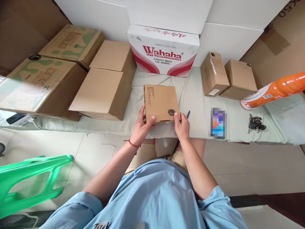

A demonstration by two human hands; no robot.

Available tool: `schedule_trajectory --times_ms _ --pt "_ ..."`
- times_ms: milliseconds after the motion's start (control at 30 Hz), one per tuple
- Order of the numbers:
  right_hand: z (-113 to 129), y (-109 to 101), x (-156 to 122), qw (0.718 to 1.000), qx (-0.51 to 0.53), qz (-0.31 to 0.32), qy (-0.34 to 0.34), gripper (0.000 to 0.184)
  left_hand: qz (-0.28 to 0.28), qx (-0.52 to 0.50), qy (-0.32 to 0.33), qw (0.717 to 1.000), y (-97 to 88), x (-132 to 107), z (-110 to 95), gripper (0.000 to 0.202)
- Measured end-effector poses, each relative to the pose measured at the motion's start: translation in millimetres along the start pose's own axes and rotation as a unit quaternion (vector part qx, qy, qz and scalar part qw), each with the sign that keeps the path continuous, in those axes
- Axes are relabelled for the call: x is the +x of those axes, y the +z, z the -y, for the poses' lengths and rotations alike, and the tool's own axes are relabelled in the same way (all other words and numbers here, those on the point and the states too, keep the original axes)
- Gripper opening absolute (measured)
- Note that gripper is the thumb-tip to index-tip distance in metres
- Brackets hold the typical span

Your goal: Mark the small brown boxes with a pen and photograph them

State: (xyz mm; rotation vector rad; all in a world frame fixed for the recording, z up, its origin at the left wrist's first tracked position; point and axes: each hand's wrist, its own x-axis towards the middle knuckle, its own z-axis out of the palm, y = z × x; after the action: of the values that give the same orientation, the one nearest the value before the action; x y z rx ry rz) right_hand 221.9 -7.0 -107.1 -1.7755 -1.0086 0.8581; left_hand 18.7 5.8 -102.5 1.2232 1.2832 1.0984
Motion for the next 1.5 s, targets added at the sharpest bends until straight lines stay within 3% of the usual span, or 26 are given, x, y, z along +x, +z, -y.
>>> schedule_trajectory --times_ms 67,167,333,400,500,600,700,800,867,933,1000,1067,1167,1300,1367,1500 --pt "0 0 -1 1.0 -0.005 0.0 -0.008 0.069 0.012 -0.042 -0.036 0.998 1.4 -2 -1 0.103" --pt "1 -8 -7 0.998 -0.005 -0.004 -0.055 0.066 -0.027 -0.047 -0.06 0.997 -1.6 -3 0 0.103" --pt "-7 -44 -16 0.965 -0.129 -0.136 -0.185 0.053 -0.065 -0.055 -0.04 0.996 -14.7 -4 0 0.084" --pt "-16 -55 -14 0.951 -0.187 -0.167 -0.183 0.057 -0.06 -0.068 -0.016 0.996 -19.8 -6 -4 0.078" --pt "-29 -61 -6 0.953 -0.248 -0.128 -0.121 0.073 -0.06 -0.083 0.006 0.995 -28.5 -10 -10 0.076" --pt "-35 -55 -1 0.952 -0.278 -0.102 -0.08 0.076 -0.056 -0.088 0.016 0.994 -41.6 -13 -14 0.079" --pt "-37 -50 -2 0.953 -0.257 -0.13 -0.095 0.071 -0.037 -0.147 -0.005 0.988 -57.4 -17 -16 0.083" --pt "-31 -49 -16 0.966 -0.173 -0.15 -0.122 0.066 0.011 -0.236 -0.075 0.969 -67.1 -26 -14 0.07" --pt "-21 -50 -31 0.981 -0.1 -0.108 -0.128 0.063 0.042 -0.274 -0.114 0.954 -67.1 -37 -11 0.065" --pt "-7 -49 -47 0.993 -0.023 0.004 -0.119 0.07 0.071 -0.301 -0.138 0.941 -63.2 -49 -5 0.071" --pt "6 -48 -59 0.985 0.048 0.129 -0.103 0.087 0.1 -0.311 -0.152 0.933 -58.4 -61 1 0.08" --pt "15 -48 -66 0.972 0.097 0.195 -0.083 0.095 0.122 -0.298 -0.149 0.935 -55.4 -69 7 0.086" --pt "15 -56 -68 0.969 0.124 0.205 -0.057 0.079 0.151 -0.238 -0.119 0.952 -56.7 -73 9 0.085" --pt "13 -72 -68 0.973 0.115 0.19 -0.054 0.068 0.181 -0.13 -0.082 0.971 -66.2 -70 -1 0.065" --pt "18 -79 -68 0.974 0.111 0.19 -0.057 0.071 0.194 -0.112 -0.063 0.973 -72.4 -68 -9 0.062" --pt "36 -84 -70 0.972 0.028 0.221 -0.073 0.087 0.179 -0.138 -0.034 0.974 -82.3 -63 -21 0.078"
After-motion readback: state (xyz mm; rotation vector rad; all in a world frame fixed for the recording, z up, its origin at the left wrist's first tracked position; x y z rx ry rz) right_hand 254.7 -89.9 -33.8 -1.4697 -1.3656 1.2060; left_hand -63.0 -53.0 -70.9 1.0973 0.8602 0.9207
